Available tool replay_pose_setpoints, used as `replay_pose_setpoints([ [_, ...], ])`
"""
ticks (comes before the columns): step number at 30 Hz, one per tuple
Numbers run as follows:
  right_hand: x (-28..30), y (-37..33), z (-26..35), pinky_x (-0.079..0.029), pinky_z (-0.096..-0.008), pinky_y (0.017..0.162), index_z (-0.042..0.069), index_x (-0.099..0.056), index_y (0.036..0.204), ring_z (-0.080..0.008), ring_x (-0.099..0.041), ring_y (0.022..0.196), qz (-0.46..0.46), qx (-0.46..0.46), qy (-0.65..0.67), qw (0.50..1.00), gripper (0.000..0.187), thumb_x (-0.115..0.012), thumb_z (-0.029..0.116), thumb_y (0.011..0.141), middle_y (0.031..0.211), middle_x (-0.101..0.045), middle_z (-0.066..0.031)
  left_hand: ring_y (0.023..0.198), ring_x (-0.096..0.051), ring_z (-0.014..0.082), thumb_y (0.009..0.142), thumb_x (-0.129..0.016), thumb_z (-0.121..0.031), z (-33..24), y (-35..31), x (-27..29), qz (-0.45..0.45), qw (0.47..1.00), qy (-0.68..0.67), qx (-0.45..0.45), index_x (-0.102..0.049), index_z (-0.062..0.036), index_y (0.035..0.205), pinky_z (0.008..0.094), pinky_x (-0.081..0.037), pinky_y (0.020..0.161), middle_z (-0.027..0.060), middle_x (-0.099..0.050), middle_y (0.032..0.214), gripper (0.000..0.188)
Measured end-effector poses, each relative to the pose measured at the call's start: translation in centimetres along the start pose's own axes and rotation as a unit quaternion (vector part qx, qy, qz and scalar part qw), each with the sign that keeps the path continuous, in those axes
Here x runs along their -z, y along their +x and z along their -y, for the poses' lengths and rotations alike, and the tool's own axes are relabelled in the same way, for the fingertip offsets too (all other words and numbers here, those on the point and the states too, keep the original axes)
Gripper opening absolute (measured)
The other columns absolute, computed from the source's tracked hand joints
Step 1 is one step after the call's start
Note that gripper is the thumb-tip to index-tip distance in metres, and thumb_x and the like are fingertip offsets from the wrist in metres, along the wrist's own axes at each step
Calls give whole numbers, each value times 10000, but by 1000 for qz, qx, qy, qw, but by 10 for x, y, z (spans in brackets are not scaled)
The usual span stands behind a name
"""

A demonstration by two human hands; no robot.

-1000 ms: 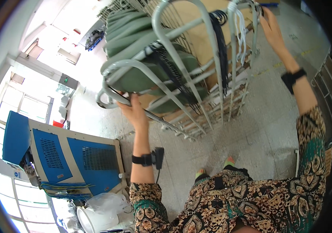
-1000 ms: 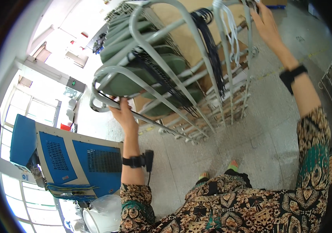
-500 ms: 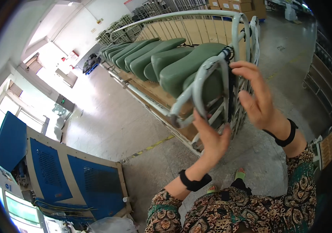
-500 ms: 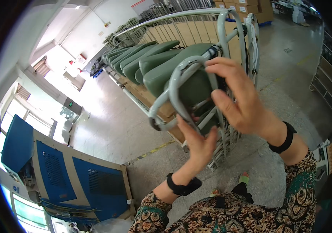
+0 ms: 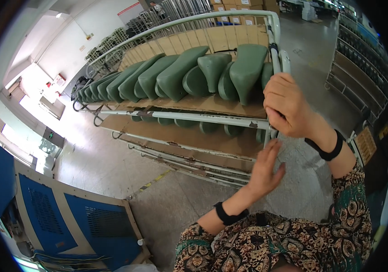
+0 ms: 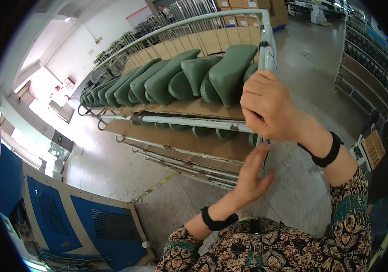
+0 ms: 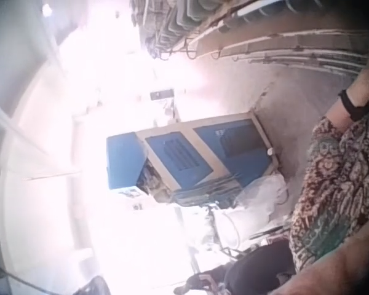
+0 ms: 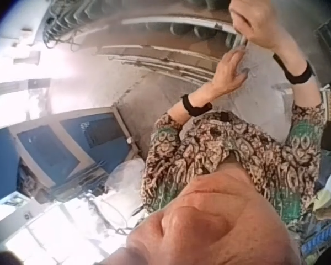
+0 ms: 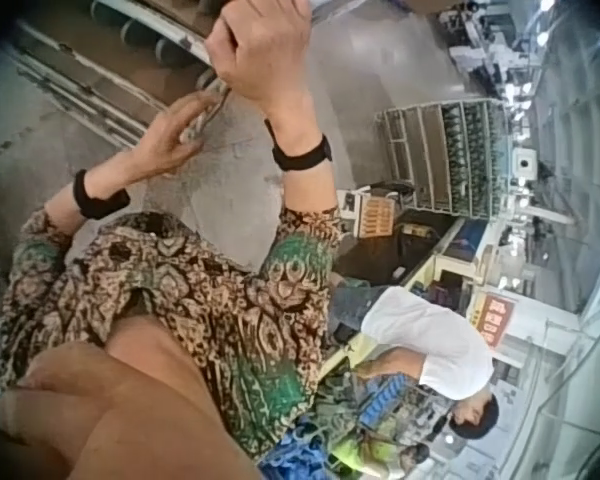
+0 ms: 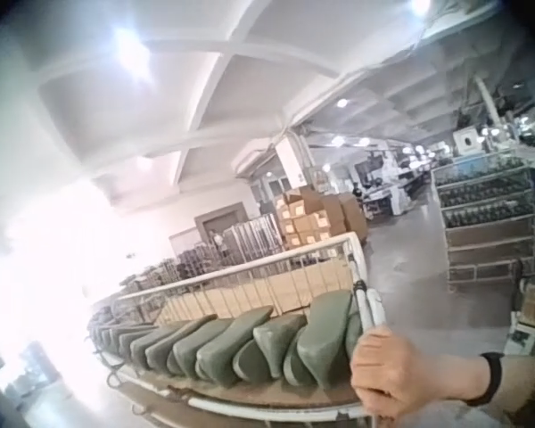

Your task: The recorder takes green shoe lasts from a cart and pairs them with blue shoe uppers at an assembly table.

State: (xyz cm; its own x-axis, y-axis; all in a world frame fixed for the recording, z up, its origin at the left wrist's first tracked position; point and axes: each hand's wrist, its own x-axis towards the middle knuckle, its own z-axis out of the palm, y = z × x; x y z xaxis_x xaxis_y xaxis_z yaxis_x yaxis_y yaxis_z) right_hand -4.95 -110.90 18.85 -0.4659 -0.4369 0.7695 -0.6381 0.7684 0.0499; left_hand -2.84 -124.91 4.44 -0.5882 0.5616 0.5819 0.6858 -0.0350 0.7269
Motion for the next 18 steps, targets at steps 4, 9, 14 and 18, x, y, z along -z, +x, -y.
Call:
replay_pose_setpoints([
  [4, -122, 66, 18, -383, -364, 731, 30, -459, 640, -281, -479, 711, -8, -14, -5, 1000, 82, -525, -18, 629, 702, -458, -93, 1127, -476, 343, 692, -625, 19, 98, -24, 185, -54, 990, 119, -59, -499, -14, 1197, 421, -393, 941, 170, -521, 1178, 522],
  [9, -247, 132, 43, -383, -345, 790, 39, -448, 638, -256, -502, 769, -48, -48, -2, 998, 99, -468, -54, 610, 711, -461, -72, 1126, -478, 330, 740, -627, -21, 208, -2, 425, -164, 909, 331, -194, -544, -12, 1139, 408, -377, 949, 163, -543, 1149, 408],
  [14, -271, 150, 43, -389, -355, 821, 35, -483, 677, -267, -512, 814, -16, -96, -32, 995, 110, -464, -58, 620, 750, -494, -83, 944, -540, 329, 806, -548, -96, 271, 42, 539, -186, 845, 470, -173, -601, -34, 1001, 414, -407, 795, 164, -585, 987, 211],
  [18, -279, 151, 61, -401, -399, 853, 20, -540, 944, -335, -532, 923, -25, -207, -160, 965, 234, -535, 46, 711, 954, -565, -143, 708, -547, 324, 855, -483, -199, 292, 26, 523, -184, 853, 456, -175, -582, -50, 738, 402, -407, 636, 131, -590, 792, 214],
])
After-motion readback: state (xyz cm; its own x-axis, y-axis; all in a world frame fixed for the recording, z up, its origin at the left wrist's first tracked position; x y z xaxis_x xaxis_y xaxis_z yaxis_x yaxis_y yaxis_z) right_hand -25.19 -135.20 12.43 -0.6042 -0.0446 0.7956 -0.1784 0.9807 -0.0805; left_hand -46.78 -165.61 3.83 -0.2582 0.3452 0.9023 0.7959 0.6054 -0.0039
